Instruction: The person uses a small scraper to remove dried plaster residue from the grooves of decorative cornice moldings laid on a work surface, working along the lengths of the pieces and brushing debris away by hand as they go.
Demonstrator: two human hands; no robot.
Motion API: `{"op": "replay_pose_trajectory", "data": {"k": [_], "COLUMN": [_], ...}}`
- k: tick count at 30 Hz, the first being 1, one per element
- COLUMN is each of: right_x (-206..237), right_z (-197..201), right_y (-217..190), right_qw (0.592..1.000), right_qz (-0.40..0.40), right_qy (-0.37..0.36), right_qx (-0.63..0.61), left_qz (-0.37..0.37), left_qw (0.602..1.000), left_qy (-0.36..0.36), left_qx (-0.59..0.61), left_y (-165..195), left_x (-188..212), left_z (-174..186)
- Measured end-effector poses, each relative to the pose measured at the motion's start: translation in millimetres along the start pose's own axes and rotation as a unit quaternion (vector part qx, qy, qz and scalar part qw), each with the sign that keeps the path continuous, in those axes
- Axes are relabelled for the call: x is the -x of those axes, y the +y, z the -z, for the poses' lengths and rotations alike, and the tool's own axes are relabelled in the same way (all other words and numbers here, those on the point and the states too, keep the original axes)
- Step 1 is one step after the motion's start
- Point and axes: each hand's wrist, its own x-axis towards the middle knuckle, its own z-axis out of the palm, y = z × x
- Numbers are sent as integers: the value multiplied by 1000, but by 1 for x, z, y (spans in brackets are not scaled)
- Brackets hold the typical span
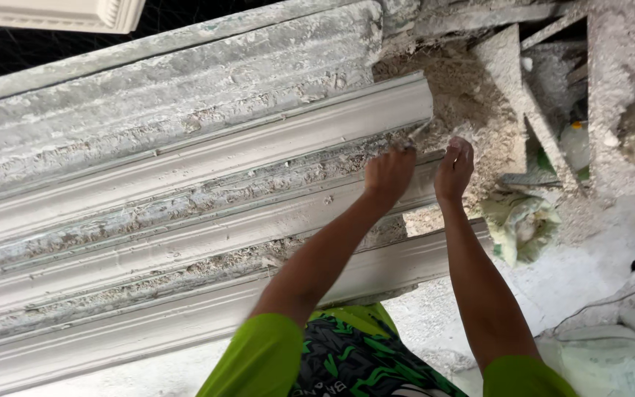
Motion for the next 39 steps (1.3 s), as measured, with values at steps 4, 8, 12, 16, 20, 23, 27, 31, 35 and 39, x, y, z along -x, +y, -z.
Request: {"op": "replay_pose_trajectory", "data": {"k": [4, 8, 12, 16, 20, 23, 27, 31, 35, 39], "right_x": [-13, -39, -81, -100, -88, -83, -81, -51, 20, 136], "right_z": [10, 3, -29, -48, -46, -44, -46, -55, -102, -159], "right_y": [8, 1, -27, -41, -41, -46, -60, -76, -116, -164], "right_qw": [995, 996, 970, 958, 948, 941, 936, 957, 932, 930], "right_qz": [80, 3, -85, -85, -120, -164, -167, 104, 317, 269], "right_qy": [-48, -94, -228, -269, -290, -294, -250, -82, -72, -248], "right_qx": [37, 7, 31, 44, 42, 29, 186, 257, 158, -27], "left_qz": [-20, -22, 18, 104, 199, 245, 270, 285, 305, 297], "left_qw": [999, 997, 981, 958, 918, 888, 861, 832, 800, 781], "left_qy": [-5, 14, 99, 177, 246, 312, 364, 400, 418, 440], "left_qx": [28, 66, 163, 201, 238, 232, 229, 258, 304, 329], "left_y": [-3, -63, -116, -136, -147, -156, -160, -160, -163, -170], "left_x": [-4, 62, 157, 233, 294, 327, 361, 393, 432, 485], "left_z": [3, 4, 11, 21, 27, 32, 39, 44, 40, 31]}}
